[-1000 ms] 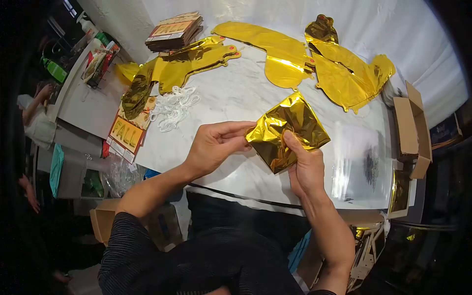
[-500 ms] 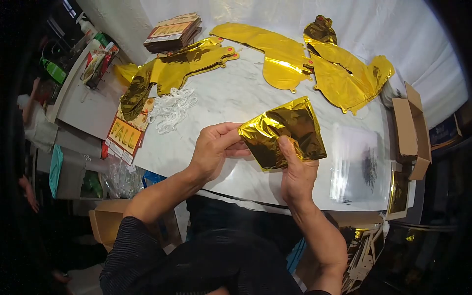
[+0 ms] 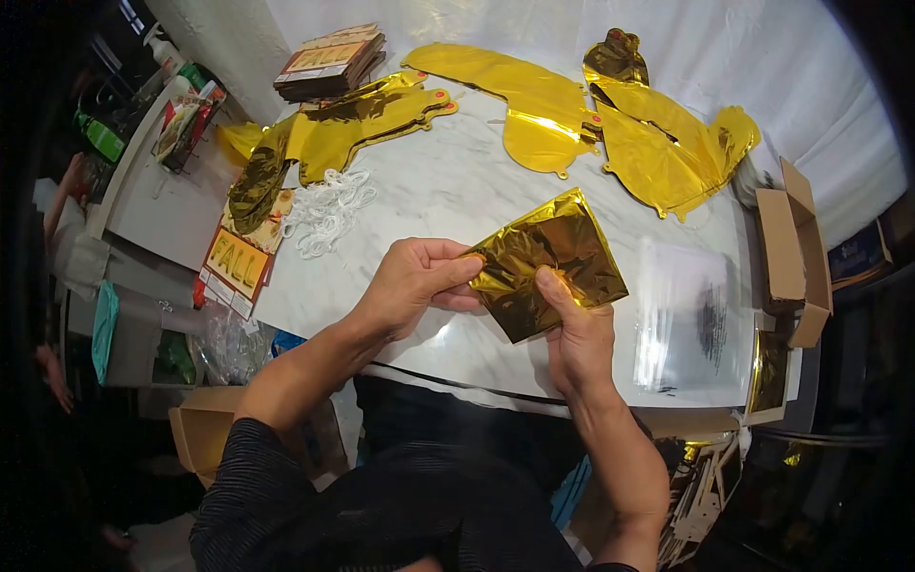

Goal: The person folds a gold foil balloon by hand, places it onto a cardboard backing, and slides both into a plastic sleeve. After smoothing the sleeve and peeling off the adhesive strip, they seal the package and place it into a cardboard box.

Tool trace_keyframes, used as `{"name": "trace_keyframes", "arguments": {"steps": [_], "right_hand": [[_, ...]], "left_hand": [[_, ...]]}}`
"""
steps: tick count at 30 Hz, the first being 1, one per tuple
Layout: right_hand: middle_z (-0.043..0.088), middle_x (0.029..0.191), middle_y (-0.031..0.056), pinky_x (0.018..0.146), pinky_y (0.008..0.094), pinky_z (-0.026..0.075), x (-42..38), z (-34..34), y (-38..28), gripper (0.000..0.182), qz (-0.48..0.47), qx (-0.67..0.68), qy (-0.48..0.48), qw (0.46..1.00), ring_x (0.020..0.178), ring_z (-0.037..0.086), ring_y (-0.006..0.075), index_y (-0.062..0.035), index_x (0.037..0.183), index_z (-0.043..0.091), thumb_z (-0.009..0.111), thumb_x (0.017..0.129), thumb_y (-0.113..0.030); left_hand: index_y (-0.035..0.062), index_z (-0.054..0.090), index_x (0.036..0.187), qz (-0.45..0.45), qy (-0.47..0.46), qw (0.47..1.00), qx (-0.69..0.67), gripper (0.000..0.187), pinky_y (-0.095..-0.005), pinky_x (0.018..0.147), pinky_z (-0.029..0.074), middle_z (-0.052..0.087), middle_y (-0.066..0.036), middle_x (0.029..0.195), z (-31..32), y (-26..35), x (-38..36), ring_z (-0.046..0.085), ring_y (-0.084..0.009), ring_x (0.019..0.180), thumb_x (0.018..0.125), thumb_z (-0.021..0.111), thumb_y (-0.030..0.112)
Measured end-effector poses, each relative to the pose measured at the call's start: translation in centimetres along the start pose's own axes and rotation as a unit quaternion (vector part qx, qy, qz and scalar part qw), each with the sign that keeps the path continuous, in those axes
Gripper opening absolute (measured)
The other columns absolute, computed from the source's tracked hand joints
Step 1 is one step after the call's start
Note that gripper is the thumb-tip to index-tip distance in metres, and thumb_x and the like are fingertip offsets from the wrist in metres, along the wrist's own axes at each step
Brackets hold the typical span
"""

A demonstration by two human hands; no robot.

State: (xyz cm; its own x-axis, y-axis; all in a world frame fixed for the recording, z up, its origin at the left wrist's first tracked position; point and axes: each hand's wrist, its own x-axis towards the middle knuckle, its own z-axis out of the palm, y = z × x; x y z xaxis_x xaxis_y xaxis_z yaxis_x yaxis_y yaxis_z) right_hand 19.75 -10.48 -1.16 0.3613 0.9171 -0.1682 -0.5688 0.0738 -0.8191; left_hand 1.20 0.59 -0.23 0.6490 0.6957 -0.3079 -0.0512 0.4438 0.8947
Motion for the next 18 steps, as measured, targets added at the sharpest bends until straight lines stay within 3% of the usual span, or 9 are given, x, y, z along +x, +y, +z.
{"name": "trace_keyframes", "arguments": {"steps": [9,11,13,15,16,18], "right_hand": [[0.069,0.127,0.0091,0.101,0.0367,0.056,0.5,-0.8,-0.3,0.039,0.046,0.022,-0.001,0.999,0.114,0.069,0.0203,-0.0017,0.139,0.056,0.066,0.102,-0.009],[0.069,0.127,0.0093,0.1,0.0363,0.057,0.4,-0.6,-0.3,0.039,0.044,0.013,-0.005,0.999,0.113,0.07,0.0204,-0.0017,0.138,0.057,0.067,0.101,-0.008],[0.07,0.126,0.0094,0.099,0.0358,0.058,0.3,-0.2,-0.2,0.039,0.041,0.002,-0.012,0.999,0.112,0.07,0.0206,-0.0017,0.138,0.057,0.067,0.1,-0.007],[0.07,0.127,0.0096,0.097,0.0351,0.059,0.1,0.0,-0.4,0.041,0.063,-0.033,-0.024,0.997,0.113,0.07,0.0207,-0.0014,0.137,0.058,0.07,0.098,-0.005],[0.069,0.127,0.0103,0.098,0.0352,0.058,0.2,-0.3,-0.2,0.043,0.061,-0.044,-0.035,0.997,0.112,0.07,0.0205,-0.0014,0.137,0.058,0.072,0.096,-0.005],[0.07,0.124,0.0094,0.095,0.0337,0.059,0.2,-0.7,-0.1,0.042,0.061,-0.068,-0.042,0.995,0.109,0.07,0.0184,-0.0003,0.135,0.059,0.073,0.096,-0.007]], "left_hand": [[-0.0096,0.063,0.128,-0.045,-0.067,0.995,-0.051,0.046,-0.0346,0.086,0.065,0.074,-0.018,0.116,-1.4,1.4,0.6,0.076,-0.0211,0.095,0.108,0.058,0.031],[-0.0103,0.06,0.131,-0.064,-0.092,0.994,0.002,0.052,-0.0344,0.09,0.064,0.073,-0.019,0.118,-1.9,2.4,0.7,0.076,-0.0227,0.097,0.108,0.056,0.036],[-0.0094,0.065,0.125,-0.066,-0.091,0.993,0.023,0.047,-0.0294,0.083,0.063,0.075,-0.016,0.112,-1.8,2.6,1.1,0.075,-0.0177,0.091,0.105,0.063,0.033],[-0.0078,0.071,0.114,-0.056,-0.127,0.981,0.135,0.038,-0.0247,0.072,0.059,0.077,-0.012,0.101,-1.2,3.5,1.3,0.072,-0.0113,0.083,0.1,0.071,0.027],[-0.0059,0.075,0.104,-0.044,-0.103,0.983,0.143,0.028,-0.0217,0.066,0.052,0.077,-0.008,0.091,-0.9,3.2,1.8,0.068,-0.0071,0.076,0.094,0.079,0.019],[-0.0059,0.075,0.103,-0.037,-0.097,0.981,0.166,0.025,-0.0216,0.067,0.052,0.077,-0.008,0.09,-1.2,2.3,2.6,0.069,-0.0074,0.076,0.093,0.079,0.017]]}}
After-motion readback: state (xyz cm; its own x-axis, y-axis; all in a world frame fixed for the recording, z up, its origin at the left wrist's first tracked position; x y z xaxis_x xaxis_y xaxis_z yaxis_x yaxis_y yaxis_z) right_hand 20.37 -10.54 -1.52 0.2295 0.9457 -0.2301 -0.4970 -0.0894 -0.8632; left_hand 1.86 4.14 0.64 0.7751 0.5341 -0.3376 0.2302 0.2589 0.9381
